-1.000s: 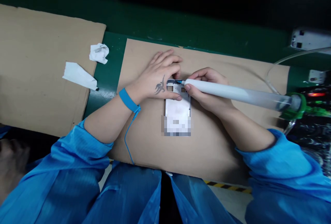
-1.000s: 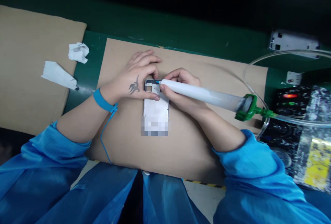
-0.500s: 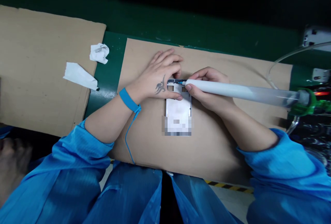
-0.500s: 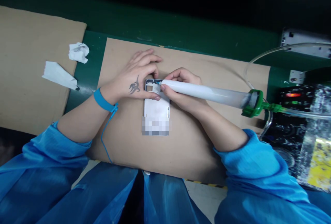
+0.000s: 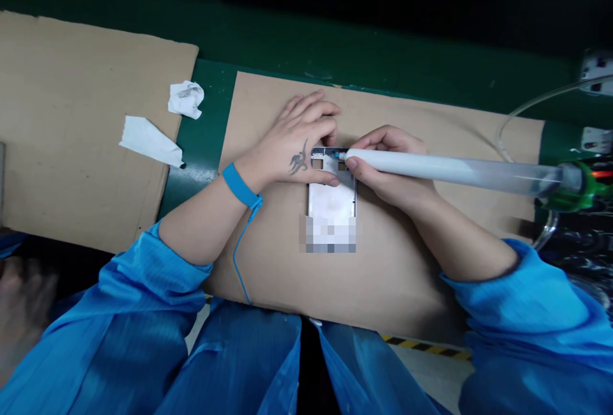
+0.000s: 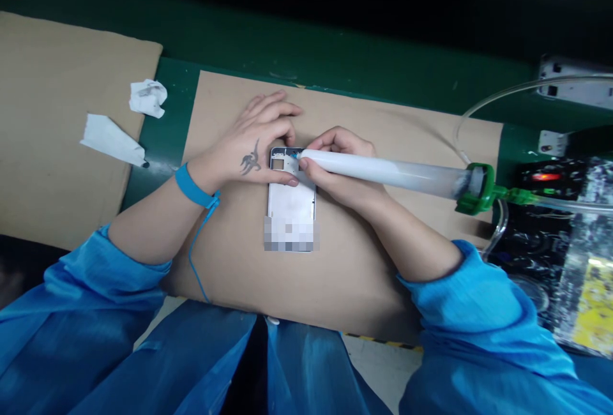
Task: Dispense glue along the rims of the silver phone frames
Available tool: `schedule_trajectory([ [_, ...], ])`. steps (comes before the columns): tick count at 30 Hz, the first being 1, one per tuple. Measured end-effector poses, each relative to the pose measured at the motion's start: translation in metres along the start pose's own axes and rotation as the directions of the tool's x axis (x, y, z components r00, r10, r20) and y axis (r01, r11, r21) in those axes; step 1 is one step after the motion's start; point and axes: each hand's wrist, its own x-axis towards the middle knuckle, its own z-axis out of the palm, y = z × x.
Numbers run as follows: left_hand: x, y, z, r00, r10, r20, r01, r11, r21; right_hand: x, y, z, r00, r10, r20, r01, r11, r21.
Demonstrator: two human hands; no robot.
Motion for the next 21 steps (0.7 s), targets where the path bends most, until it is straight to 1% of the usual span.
schedule_trajectory([
  [16,0.0002,-0.0005,-0.0005,1.000,0.001,0.008,-0.002,1.000,0.001,-0.0001,0.0046,-0.0017,1.000,-0.005,-0.018,0.005,1.000,-0.016],
  [21,-0.0001,0.0009,-0.0009,1.000,0.000,0.005,0.000,1.000,-0.003,-0.0003,0.0043,-0.0027,1.000,0.011,-0.024,-0.012,0.999,-0.039],
])
